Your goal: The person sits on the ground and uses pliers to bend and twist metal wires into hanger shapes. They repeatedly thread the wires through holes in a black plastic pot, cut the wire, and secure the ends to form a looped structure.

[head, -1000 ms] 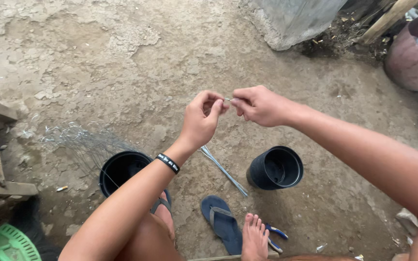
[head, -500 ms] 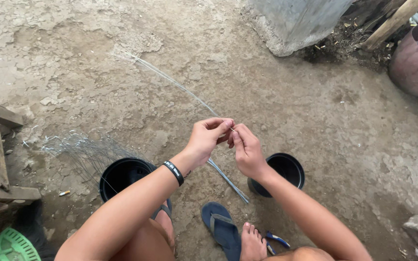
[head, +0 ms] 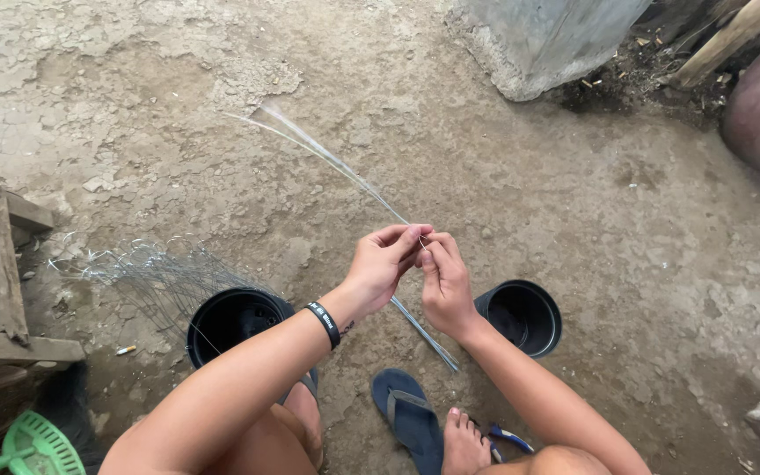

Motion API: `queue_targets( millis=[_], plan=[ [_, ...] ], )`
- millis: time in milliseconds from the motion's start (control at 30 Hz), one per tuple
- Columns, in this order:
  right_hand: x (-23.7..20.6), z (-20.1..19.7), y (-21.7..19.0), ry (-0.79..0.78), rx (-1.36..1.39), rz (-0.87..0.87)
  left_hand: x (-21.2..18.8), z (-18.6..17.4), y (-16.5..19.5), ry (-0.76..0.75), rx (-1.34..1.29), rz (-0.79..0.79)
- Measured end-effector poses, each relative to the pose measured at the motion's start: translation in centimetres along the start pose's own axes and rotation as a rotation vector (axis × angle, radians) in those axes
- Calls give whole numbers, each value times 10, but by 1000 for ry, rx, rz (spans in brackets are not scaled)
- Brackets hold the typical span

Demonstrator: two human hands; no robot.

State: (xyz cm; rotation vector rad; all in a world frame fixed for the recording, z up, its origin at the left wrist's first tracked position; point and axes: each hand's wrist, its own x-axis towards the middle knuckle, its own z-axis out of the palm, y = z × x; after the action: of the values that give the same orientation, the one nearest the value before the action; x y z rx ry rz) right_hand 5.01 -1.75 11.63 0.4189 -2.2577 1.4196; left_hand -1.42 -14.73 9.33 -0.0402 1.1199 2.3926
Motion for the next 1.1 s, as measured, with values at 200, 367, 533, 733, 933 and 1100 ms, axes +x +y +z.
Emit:
queue_targets(
  millis=[200, 367, 533, 733, 933, 1100],
  plan=[
    [-8, 6, 15, -92, 199, 247, 12, -6, 14, 86, 339, 190],
    [-4, 4, 30, -140, 366, 256, 20, -7, 22, 127, 451, 245],
    [-4, 7, 39, -138, 408, 346, 32, -6, 31, 194, 376, 233],
    [-2, 12, 40, -121, 463, 354, 44, -13, 33, 210, 410, 369],
    [-3, 14, 36, -130, 451, 352, 62, -26, 40, 245, 395, 410],
    [-13, 14, 34, -146, 430, 356, 71, -41, 52, 325, 498, 450]
  ],
)
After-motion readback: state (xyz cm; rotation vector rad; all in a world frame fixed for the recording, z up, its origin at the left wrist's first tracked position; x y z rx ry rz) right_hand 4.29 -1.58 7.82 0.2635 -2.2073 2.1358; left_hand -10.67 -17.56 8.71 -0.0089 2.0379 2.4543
